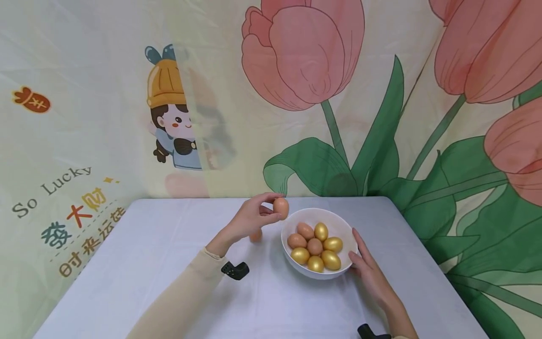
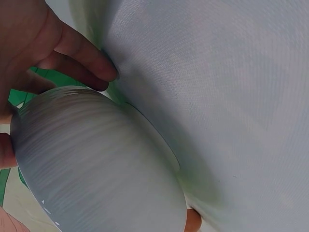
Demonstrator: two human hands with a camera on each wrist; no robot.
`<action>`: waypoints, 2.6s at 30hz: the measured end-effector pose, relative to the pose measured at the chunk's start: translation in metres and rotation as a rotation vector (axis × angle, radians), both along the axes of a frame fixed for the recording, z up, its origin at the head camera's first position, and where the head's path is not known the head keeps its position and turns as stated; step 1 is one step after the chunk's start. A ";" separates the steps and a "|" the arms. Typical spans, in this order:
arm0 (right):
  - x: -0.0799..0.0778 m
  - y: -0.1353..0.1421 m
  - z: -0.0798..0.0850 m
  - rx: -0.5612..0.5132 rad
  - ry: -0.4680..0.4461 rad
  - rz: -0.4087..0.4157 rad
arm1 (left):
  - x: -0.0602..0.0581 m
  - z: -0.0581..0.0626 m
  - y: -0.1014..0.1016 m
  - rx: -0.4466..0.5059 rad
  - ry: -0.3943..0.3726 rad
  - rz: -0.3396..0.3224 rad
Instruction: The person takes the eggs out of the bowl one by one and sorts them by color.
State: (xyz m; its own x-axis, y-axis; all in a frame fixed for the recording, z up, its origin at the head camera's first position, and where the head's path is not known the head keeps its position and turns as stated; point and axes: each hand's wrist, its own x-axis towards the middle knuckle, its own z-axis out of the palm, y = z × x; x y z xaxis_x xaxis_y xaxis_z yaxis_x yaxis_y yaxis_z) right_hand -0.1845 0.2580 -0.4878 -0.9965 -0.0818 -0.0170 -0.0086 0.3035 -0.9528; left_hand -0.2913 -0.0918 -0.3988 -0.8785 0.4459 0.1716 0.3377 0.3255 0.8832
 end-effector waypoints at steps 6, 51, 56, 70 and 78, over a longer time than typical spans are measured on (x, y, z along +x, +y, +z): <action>0.001 -0.001 0.001 0.003 -0.003 0.000 | -0.002 -0.009 -0.036 -0.032 -0.016 0.074; -0.003 0.008 0.004 0.079 -0.006 -0.029 | -0.018 -0.087 -0.126 -0.252 -0.132 0.127; -0.003 0.009 0.004 0.075 0.001 -0.027 | -0.020 -0.087 -0.122 -0.267 -0.137 0.120; -0.002 0.007 0.004 0.089 0.017 -0.030 | -0.023 -0.089 -0.115 -0.291 -0.143 0.112; 0.000 0.007 0.007 0.089 0.017 -0.025 | -0.024 -0.088 -0.112 -0.277 -0.144 0.096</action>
State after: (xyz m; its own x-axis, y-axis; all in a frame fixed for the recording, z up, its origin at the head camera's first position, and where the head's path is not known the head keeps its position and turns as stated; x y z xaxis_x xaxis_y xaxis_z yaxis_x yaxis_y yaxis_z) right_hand -0.1846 0.2655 -0.4805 -0.9984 -0.0559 -0.0062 -0.0160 0.3871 -0.9219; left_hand -0.3154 -0.2033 -0.4868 -0.9251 0.3724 -0.0740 0.1717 0.5842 0.7932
